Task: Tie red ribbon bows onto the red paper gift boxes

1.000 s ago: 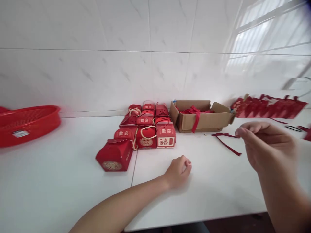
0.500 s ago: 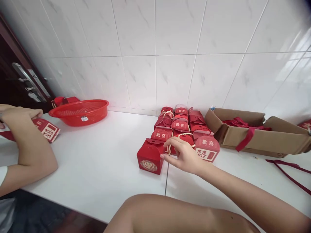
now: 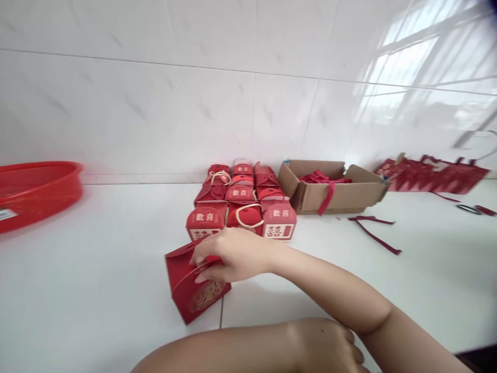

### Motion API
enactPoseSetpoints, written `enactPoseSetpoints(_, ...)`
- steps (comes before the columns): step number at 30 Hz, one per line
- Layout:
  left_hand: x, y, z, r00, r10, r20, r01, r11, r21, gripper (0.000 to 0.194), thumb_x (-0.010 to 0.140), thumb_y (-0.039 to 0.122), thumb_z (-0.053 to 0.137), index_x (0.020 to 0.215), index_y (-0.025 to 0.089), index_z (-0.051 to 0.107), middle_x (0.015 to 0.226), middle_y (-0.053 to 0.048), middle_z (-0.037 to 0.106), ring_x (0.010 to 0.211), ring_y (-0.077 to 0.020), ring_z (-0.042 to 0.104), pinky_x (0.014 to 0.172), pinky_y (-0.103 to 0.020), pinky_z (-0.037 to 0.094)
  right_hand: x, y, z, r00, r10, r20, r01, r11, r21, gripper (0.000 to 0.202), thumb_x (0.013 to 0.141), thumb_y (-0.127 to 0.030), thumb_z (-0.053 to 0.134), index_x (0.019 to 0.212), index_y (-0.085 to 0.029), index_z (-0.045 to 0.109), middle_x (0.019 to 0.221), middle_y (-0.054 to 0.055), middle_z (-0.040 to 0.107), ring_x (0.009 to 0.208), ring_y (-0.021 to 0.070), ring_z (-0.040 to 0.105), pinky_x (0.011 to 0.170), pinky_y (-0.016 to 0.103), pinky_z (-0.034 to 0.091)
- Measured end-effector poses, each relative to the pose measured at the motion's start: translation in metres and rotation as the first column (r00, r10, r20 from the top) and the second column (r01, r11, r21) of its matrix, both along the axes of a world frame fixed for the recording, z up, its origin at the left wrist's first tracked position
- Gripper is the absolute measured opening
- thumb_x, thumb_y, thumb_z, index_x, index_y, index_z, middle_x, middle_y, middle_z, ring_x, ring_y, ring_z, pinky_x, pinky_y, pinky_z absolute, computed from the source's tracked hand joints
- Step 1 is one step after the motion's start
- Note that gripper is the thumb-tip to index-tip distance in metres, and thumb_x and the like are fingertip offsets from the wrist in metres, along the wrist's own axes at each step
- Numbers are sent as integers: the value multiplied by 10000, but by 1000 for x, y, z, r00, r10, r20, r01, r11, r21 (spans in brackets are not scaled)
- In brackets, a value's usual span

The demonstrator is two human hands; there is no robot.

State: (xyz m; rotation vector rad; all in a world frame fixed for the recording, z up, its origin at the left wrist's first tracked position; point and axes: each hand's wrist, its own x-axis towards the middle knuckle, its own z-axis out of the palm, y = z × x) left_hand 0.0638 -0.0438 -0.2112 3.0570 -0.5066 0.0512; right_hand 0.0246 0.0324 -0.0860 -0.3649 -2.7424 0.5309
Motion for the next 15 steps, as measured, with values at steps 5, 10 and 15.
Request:
enactPoseSetpoints(5, -2, 0, -23, 962, 33, 269, -33, 999, -2, 234, 857, 275, 560, 633, 228, 607, 465, 0, 551, 494, -141, 514, 528, -269, 437, 50, 7, 19, 980, 19, -199, -44, 992, -121, 175, 830, -269, 648, 721, -171, 552, 680, -45, 549, 600, 76, 446, 570, 200, 362)
enactPoseSetpoints(10, -3, 2, -33, 931, 41, 362, -49, 999, 14, 230, 771, 206, 671, 584, 176, 541, 500, 25, 536, 482, -99, 453, 555, -226, 435, 118, 20, 31, 997, 7, -79, -24, 978, -209, 101, 788, -220, 679, 711, -158, 660, 701, -19, 656, 600, 82, 534, 562, 197, 401)
enactPoseSetpoints(15, -6, 5, -28, 904, 50, 424, -68, 997, 26, 348, 704, 196, 726, 513, 177, 436, 559, 26, 514, 563, -86, 469, 602, -207, 451, 187, 20, 45, 943, -320, 93, 333, 912, -241, 148, 775, -131, 612, 792, -202, 742, 844, 7, 734, 752, 137, 657, 624, 215, 471)
